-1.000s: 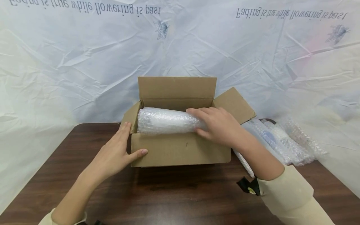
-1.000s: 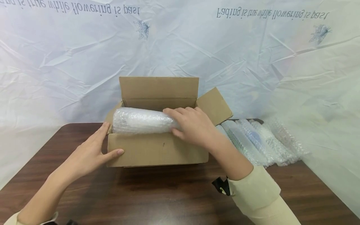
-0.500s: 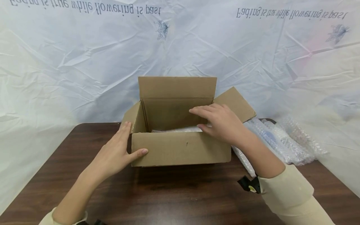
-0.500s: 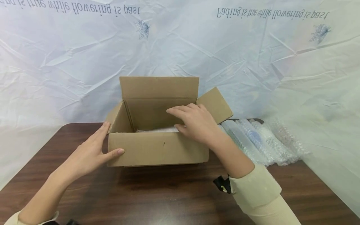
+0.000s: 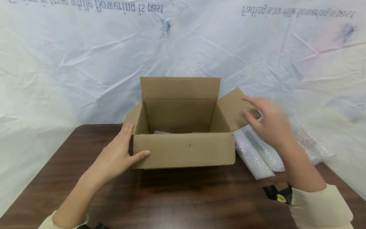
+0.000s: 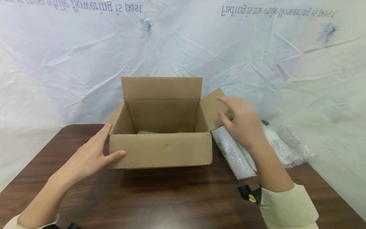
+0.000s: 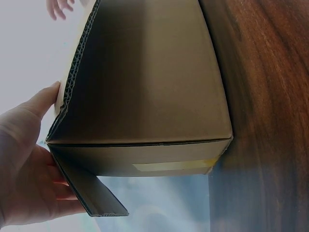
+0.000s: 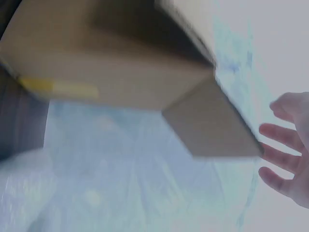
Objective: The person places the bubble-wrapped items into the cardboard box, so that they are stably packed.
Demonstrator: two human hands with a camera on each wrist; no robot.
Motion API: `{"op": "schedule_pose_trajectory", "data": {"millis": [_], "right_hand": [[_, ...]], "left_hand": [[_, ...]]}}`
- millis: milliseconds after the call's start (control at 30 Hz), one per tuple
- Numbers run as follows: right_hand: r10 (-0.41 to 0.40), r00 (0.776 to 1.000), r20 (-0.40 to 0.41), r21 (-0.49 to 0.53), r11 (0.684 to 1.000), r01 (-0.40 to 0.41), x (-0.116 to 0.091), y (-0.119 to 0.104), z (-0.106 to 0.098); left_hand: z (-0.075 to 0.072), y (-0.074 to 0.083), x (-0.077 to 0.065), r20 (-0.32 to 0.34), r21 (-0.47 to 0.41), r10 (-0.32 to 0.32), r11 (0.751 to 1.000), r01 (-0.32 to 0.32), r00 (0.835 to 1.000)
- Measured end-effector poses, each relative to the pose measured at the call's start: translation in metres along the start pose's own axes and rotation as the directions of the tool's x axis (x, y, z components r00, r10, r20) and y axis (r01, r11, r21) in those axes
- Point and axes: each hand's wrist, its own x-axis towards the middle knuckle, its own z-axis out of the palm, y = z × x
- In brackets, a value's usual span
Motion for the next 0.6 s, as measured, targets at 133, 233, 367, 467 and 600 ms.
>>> {"op": "schedule_pose_trajectory", "data": {"millis": [133, 233, 367, 467, 600], "right_hand": [[0.144, 0.988, -0.057, -0.017, 0.989, -0.145, -0.013, 0.020, -0.008], [0.293, 0.956, 0.026, 0.043, 0.955, -0.293, -0.024, 0.033, -0.011], [0.423, 0.894, 0.146, 0.076, 0.897, -0.436, -0.038, 0.048, -0.011], [0.453, 0.859, 0.239, 0.048, 0.878, -0.477, -0.047, 0.059, -0.006], [0.454, 0.786, 0.419, -0.019, 0.870, -0.493, -0.059, 0.071, 0.008]], "left_hand": [[-0.001, 0.000, -0.001, 0.002, -0.002, -0.007, 1.000, 0.007, 1.000], [-0.002, 0.000, 0.000, 0.001, 0.000, -0.007, 1.000, 0.007, 1.000], [-0.001, 0.000, 0.000, 0.002, 0.000, -0.006, 1.000, 0.006, 1.000], [-0.001, 0.000, 0.000, 0.003, -0.002, -0.005, 1.000, 0.005, 1.000], [-0.001, 0.001, 0.000, 0.002, -0.002, -0.005, 1.000, 0.005, 1.000]]}}
